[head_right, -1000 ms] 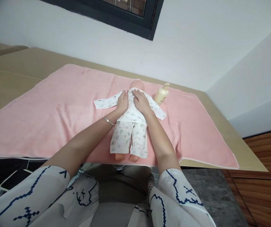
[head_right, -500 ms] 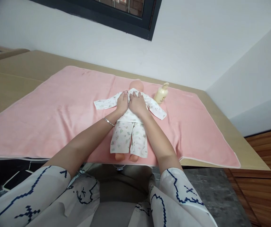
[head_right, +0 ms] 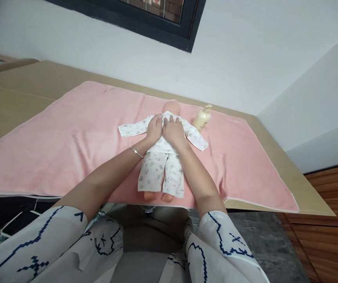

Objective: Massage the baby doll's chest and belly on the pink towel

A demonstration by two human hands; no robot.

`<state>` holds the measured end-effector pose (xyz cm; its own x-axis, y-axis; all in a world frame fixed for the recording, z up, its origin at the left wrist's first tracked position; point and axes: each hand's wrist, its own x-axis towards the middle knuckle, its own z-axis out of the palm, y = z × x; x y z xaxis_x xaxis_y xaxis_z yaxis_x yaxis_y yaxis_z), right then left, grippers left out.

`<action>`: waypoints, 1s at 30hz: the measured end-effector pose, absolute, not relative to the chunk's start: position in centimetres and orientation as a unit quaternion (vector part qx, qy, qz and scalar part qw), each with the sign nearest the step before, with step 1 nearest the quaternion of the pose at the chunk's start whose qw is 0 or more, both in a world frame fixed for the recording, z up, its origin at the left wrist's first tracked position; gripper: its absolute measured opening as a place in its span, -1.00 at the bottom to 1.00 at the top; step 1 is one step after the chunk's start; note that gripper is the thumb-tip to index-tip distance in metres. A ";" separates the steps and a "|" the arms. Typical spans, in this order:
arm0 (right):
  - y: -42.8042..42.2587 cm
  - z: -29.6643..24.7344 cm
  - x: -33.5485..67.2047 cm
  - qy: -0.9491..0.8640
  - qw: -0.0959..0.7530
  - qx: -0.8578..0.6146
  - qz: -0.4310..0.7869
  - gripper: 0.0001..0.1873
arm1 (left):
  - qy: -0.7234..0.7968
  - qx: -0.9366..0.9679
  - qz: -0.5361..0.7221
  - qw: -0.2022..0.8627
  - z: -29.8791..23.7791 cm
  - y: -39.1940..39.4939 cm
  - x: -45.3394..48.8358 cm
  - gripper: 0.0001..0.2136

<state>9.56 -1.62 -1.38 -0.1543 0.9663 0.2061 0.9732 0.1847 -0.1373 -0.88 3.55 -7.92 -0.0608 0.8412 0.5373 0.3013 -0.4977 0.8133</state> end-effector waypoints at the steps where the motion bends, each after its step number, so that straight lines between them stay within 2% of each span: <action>1: -1.5 -1.2 9.7 -0.769 0.125 -0.626 -0.006 -0.40 | 0.444 0.644 0.577 0.234 -7.9 3.5 -0.9 -0.48; 6: 0.7 -1.9 12.1 -0.745 0.172 -0.639 0.079 -0.35 | 0.457 0.647 0.563 0.236 -7.6 3.3 -0.8 -0.47; 10: 0.4 -2.1 11.7 -0.703 0.176 -0.687 0.059 -0.27 | 0.472 0.648 0.548 0.238 -7.6 3.2 -0.8 -0.48; 15: -1.8 -1.0 9.5 -0.742 0.151 -0.654 0.005 -0.45 | 0.465 0.659 0.550 0.217 -7.5 3.2 -1.0 -0.49; 18: -1.4 -0.7 10.0 -0.772 0.141 -0.619 0.029 -0.51 | 0.459 0.660 0.554 0.216 -7.4 3.1 -1.1 -0.48; 22: 0.3 -1.5 11.9 -0.758 0.174 -0.622 0.090 -0.39 | 0.466 0.653 0.551 0.228 -7.3 3.0 -1.0 -0.52; 25: 1.3 -2.4 12.9 -0.728 0.210 -0.648 0.081 -0.31 | 0.484 0.662 0.526 0.225 -7.4 3.0 -0.9 -0.58; 30: 1.9 -3.1 14.0 -0.719 0.237 -0.650 0.066 -0.34 | 0.487 0.701 0.481 0.199 -7.4 3.5 -0.7 -0.64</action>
